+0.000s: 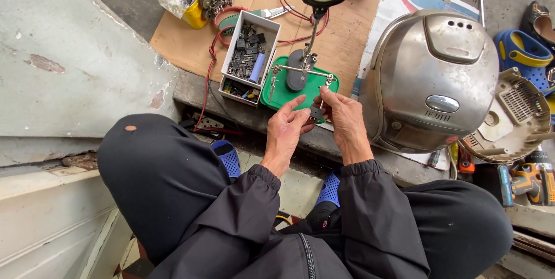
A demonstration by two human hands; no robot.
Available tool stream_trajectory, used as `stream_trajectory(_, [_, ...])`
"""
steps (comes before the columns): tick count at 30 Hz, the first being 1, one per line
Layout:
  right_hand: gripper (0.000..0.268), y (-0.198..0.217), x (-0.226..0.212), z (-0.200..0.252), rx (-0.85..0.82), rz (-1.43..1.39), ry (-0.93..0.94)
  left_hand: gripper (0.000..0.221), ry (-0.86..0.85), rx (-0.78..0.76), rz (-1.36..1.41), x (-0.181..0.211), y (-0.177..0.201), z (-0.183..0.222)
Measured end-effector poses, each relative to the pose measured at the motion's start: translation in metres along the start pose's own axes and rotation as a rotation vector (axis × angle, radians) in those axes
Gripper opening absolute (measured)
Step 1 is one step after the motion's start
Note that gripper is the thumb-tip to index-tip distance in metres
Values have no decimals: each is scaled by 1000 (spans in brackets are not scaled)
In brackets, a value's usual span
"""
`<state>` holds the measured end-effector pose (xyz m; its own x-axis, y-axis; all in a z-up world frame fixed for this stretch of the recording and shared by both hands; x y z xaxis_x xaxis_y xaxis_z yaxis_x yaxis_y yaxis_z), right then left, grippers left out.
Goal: Examining and testing a circuit board using a multimeter and a magnifying glass stand.
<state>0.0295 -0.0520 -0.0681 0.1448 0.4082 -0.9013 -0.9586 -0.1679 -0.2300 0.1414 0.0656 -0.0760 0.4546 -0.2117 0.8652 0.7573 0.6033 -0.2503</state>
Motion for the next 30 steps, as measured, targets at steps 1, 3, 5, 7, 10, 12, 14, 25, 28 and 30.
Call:
stream_trajectory(1, [34,-1,-1,0,2,-1,5,50,-3,-4,0,0,-1,-1])
stream_trajectory(3, [32,-3,0,1,28,-6,-10,51,27,5,2,-1,-2,-1])
stream_trajectory(5, [31,-4,2,1,32,-3,-20,50,38,13,0,-3,-2,-2])
stream_trajectory(7, [31,-5,2,0,34,-1,-31,49,48,24,-1,-3,-2,-3])
stream_trajectory(10, [31,-5,0,0,34,0,-35,48,68,31,20,-3,-3,-4])
stream_trajectory(12, [30,-6,0,0,28,4,-33,48,76,34,44,-5,-3,-5])
stream_trajectory(14, [30,-8,0,1,26,3,-35,48,72,27,48,-8,-2,-7])
stream_trajectory(25, [31,-13,0,1,33,44,3,45,91,8,107,-2,-2,-2])
stream_trajectory(28, [31,-9,3,-1,31,52,4,46,83,1,120,-1,-4,0])
stream_trajectory(30, [30,-10,2,-1,29,40,4,44,74,18,107,-1,-3,-1])
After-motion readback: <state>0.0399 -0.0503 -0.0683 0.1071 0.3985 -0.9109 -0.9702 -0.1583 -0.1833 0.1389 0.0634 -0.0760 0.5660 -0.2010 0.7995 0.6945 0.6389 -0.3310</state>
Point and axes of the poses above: each hand's wrist, its own z-axis away from the middle knuckle, its own y-axis out of the back of the hand, x = y × z, the point moved 4 cm from there along -z, towards the middle knuckle, and after that the axes turned 15 degrees about -z, right-handed, at the moved point
